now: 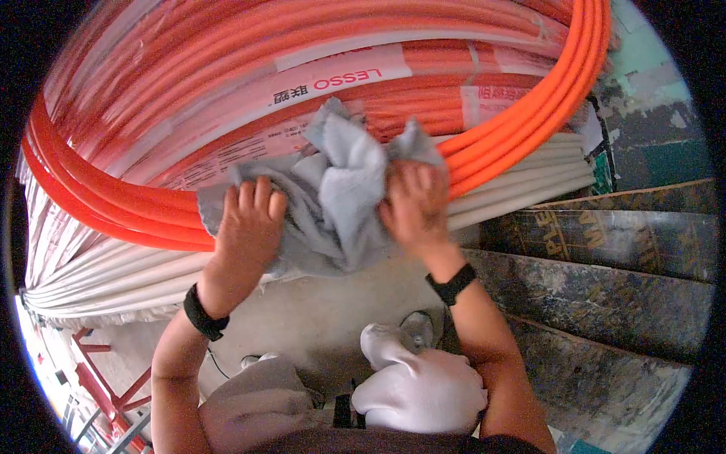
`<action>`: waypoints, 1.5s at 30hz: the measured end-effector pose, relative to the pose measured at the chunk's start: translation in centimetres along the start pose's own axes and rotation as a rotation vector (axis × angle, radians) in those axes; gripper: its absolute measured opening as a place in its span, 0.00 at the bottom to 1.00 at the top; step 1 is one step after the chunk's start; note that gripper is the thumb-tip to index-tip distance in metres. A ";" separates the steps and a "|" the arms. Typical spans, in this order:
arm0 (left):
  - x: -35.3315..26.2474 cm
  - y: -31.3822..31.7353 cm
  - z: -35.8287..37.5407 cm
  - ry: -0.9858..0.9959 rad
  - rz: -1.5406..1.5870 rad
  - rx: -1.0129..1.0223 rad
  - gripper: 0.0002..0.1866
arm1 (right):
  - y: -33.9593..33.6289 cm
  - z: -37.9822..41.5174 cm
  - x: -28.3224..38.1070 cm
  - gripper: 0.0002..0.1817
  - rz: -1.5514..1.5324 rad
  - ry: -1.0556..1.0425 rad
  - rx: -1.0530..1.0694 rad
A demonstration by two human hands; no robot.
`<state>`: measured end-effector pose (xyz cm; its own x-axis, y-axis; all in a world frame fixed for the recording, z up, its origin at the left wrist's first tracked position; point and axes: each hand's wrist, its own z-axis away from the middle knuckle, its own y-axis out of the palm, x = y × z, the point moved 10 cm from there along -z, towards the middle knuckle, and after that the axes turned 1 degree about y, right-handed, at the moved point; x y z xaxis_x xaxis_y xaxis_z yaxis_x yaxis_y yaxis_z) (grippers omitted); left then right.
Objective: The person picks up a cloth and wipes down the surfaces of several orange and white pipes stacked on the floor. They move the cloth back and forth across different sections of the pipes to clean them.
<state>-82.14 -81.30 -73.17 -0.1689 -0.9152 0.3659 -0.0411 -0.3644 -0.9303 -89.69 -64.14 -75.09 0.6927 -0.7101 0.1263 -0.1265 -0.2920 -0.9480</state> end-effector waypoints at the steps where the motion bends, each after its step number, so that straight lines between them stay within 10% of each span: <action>1: -0.9 -0.2 -0.3 -0.005 -0.003 -0.029 0.12 | -0.7 -0.2 -1.9 0.29 0.039 0.046 -0.025; 13: -9.6 -1.4 -3.9 0.222 0.191 -0.114 0.23 | -6.4 -3.5 -20.0 0.16 0.350 0.437 -0.417; 21: -11.4 -2.2 -4.5 0.360 0.281 -0.221 0.30 | -7.1 -5.0 -22.2 0.36 0.336 0.356 -0.482; 31: -9.5 -2.2 -2.3 0.408 0.356 -0.228 0.32 | -5.4 -1.3 -16.9 0.20 0.178 0.328 -0.460; 45: 0.5 -1.9 2.0 0.248 0.612 -0.169 0.29 | 0.1 1.6 1.5 0.26 -0.053 0.240 -0.214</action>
<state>-80.22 -81.44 -71.13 -0.4305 -0.8742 -0.2246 -0.0164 0.2563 -0.9664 -87.57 -64.20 -75.45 0.5185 -0.8136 0.2630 -0.2592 -0.4427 -0.8584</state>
